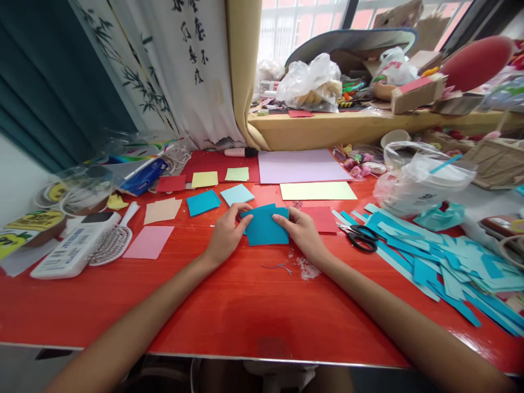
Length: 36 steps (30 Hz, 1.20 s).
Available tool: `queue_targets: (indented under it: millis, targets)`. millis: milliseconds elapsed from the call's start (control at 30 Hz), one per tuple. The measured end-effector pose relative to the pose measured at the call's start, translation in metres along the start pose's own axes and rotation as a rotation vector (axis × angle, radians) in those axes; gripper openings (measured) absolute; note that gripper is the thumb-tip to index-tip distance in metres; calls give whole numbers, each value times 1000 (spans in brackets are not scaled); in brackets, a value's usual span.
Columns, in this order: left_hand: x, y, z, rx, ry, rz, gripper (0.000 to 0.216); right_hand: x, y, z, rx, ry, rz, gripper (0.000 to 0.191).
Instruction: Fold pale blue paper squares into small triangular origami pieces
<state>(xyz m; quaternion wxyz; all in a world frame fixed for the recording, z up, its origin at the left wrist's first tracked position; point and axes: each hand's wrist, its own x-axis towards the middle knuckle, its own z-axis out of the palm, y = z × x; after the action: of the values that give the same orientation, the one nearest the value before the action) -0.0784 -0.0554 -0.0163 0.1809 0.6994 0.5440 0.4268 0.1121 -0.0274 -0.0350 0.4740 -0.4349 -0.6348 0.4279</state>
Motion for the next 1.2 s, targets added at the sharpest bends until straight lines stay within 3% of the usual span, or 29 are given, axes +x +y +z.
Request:
queue_targets:
  millis: [133,333,400,667,867,1033,1133,1200]
  targets:
    - [5,-5,-3,-107,77,-78,14,1,-1,-2,-6,36,29,38]
    - [16,-22,-11,-224,391,-208,15,2,2,-5,120,193,23,32]
    - [17,-24,-13,-210,414,-207,18,2,2,-6,126,218,18,34]
    - [11,-13,-7,22,-38,-117,21,0,-2,-6,126,258,-9,33]
    - [11,-9,-9,6,83,-91,25,0,-3,-6,127,265,-13,33]
    - [8,-5,-7,-36,-103,-41,27,-5,-6,-1,55,113,-19,37]
    - [7,-5,-6,19,-95,-18,28,-6,-8,0,51,60,-17,38]
    - [8,-5,-8,-17,-68,-29,31,-5,-8,-2,57,134,-29,37]
